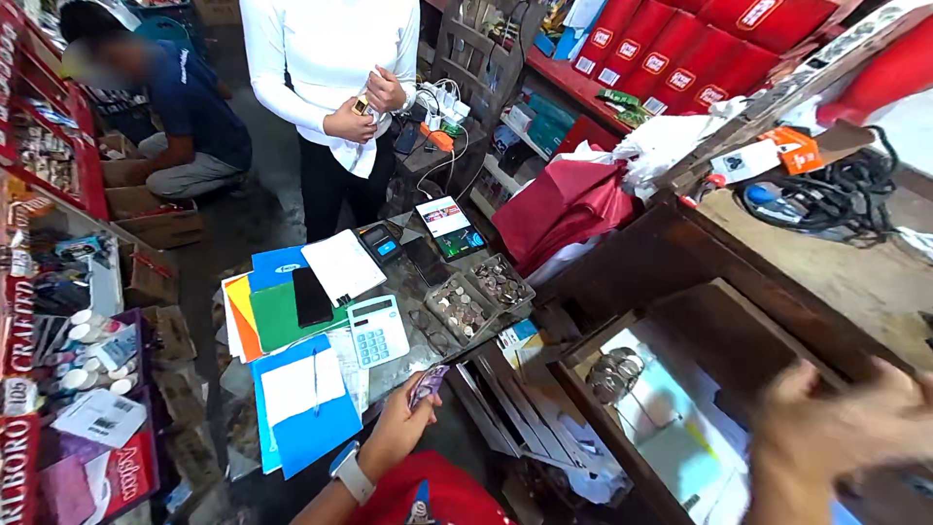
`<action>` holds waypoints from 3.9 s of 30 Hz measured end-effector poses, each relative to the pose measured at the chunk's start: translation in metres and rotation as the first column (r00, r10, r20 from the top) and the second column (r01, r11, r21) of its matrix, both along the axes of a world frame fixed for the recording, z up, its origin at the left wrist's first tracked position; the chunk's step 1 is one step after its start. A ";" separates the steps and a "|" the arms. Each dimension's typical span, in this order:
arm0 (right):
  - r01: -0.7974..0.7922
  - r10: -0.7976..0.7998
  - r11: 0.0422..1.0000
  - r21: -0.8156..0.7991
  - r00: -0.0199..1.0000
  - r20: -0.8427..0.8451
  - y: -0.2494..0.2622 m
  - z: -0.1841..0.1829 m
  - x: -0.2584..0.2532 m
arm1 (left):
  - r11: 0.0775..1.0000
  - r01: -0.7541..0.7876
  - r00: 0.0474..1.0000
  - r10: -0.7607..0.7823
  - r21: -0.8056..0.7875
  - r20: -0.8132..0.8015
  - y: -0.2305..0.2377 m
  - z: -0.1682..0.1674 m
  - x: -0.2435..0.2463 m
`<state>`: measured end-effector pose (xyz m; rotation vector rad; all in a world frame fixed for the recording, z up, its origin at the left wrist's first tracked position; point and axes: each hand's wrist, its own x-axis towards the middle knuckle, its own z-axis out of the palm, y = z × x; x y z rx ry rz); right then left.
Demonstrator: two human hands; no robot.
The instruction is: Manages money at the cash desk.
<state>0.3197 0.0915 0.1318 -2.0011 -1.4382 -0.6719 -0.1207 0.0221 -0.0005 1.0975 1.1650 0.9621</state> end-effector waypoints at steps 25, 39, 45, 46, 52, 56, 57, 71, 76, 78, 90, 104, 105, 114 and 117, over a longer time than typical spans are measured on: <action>-0.406 -0.290 0.633 -0.659 0.665 -0.689 0.240 -0.195 -0.136 | 0.743 -0.670 0.739 0.669 -0.020 0.078 -0.064 -0.010 -0.086; -0.484 -0.459 0.730 -0.482 0.175 -0.871 0.239 -0.193 -0.130 | 0.724 -0.690 0.720 0.684 0.008 0.117 -0.030 -0.007 -0.050; -0.425 -0.033 0.461 -0.779 0.869 -0.494 0.252 -0.200 -0.137 | 0.681 -0.732 0.676 0.730 -0.011 0.102 -0.040 -0.012 -0.049; -0.383 0.039 0.394 -0.835 0.915 -0.401 0.253 -0.202 -0.139 | 0.674 -0.738 0.670 0.736 -0.015 0.094 -0.041 -0.010 -0.048; -0.191 0.134 0.260 -0.946 0.978 -0.161 0.257 -0.194 -0.148 | 0.645 -0.764 0.641 0.762 -0.015 0.093 -0.050 -0.009 -0.044; -0.212 0.206 0.188 -0.959 0.963 -0.173 0.268 -0.189 -0.141 | 0.616 -0.788 0.612 0.786 -0.023 0.083 -0.056 -0.008 -0.039; -0.225 0.214 0.156 -0.962 0.958 -0.190 0.270 -0.189 -0.139 | 0.609 -0.793 0.605 0.792 -0.024 0.082 -0.058 -0.008 -0.038; -0.591 -0.108 0.596 -0.544 0.612 -0.784 0.240 -0.184 -0.149 | 0.657 -0.709 0.682 0.731 -0.257 -0.012 -0.060 -0.021 -0.037; -0.602 -0.123 0.717 -0.352 0.387 -0.914 0.236 -0.177 -0.178 | 0.648 -0.683 0.694 0.719 -0.336 -0.024 -0.053 -0.026 -0.037; -0.554 -0.127 0.731 -0.399 0.464 -0.877 0.235 -0.177 -0.176 | 0.652 -0.689 0.694 0.719 -0.317 -0.029 -0.051 -0.026 -0.034; -0.477 -0.247 0.731 -0.488 0.482 -0.841 0.235 -0.166 -0.162 | 0.599 -0.741 0.623 0.782 -0.304 0.024 -0.060 -0.030 -0.032; -0.702 0.301 -0.684 -0.198 -0.025 -0.953 0.040 -0.105 -0.413 | 0.349 -0.621 0.065 0.915 -0.702 0.397 -0.039 -0.028 -0.037; -0.701 0.358 -0.670 -0.244 -0.017 -0.933 0.039 -0.115 -0.427 | 0.302 -0.649 0.033 0.928 -0.699 0.371 -0.046 -0.029 -0.040; -0.368 0.711 -0.664 -0.651 -0.040 -0.702 0.026 -0.236 -0.483 | 0.109 -0.742 -0.150 0.935 -0.661 0.323 -0.121 -0.015 -0.058; -0.480 0.807 -0.446 -0.756 0.150 -0.572 0.037 -0.226 -0.470 | 0.123 -0.756 -0.139 0.930 -0.642 0.342 -0.135 -0.018 -0.073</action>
